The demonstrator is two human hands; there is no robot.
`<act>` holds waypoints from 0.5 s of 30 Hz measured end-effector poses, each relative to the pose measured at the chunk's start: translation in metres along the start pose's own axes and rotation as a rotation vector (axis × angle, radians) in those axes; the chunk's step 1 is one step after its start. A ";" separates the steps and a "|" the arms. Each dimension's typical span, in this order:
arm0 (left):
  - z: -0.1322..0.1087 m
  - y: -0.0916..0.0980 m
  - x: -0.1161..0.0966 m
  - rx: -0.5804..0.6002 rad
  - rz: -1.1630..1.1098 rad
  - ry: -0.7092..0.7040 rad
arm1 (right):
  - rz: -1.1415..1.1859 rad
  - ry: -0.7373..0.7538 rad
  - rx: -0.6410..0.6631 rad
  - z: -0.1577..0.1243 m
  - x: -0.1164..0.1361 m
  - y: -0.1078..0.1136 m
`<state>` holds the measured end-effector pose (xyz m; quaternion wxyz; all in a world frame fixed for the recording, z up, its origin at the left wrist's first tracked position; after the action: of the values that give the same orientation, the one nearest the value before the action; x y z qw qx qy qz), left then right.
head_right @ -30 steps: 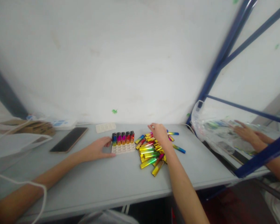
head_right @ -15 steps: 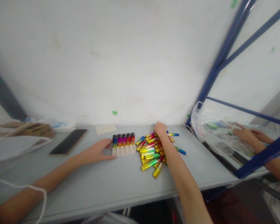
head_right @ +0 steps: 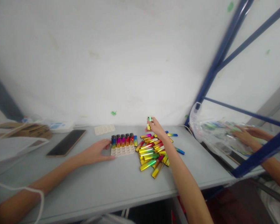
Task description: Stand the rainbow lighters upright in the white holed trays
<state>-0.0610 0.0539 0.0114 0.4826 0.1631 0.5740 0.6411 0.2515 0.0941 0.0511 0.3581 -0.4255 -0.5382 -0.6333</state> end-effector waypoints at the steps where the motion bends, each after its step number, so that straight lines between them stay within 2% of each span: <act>1: 0.000 0.000 0.000 0.004 0.004 0.001 | 0.168 0.041 0.066 -0.007 0.005 -0.008; 3: 0.000 0.000 0.000 0.013 0.011 0.006 | 0.360 0.074 0.164 -0.019 0.010 -0.025; 6: -0.001 -0.001 0.001 0.017 0.013 0.012 | 0.402 0.044 0.177 -0.032 0.008 -0.049; 9: -0.002 -0.001 0.002 0.010 0.019 0.009 | 0.250 0.059 0.088 -0.041 0.004 -0.061; 15: -0.001 -0.002 0.001 0.024 0.013 0.003 | -0.056 0.181 -0.112 -0.057 0.009 -0.060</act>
<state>-0.0612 0.0540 0.0090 0.4757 0.1717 0.5814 0.6374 0.1845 0.0476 0.0331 0.3631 -0.3708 -0.4792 -0.7079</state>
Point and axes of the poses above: each hand's wrist, its own z-axis towards the middle knuckle, its own y-axis out of the back of the hand, x = y × z, the point moved 7 cm from there along z, towards the middle knuckle, and after that the axes turned 10 degrees about -y, right-handed, at the moved point
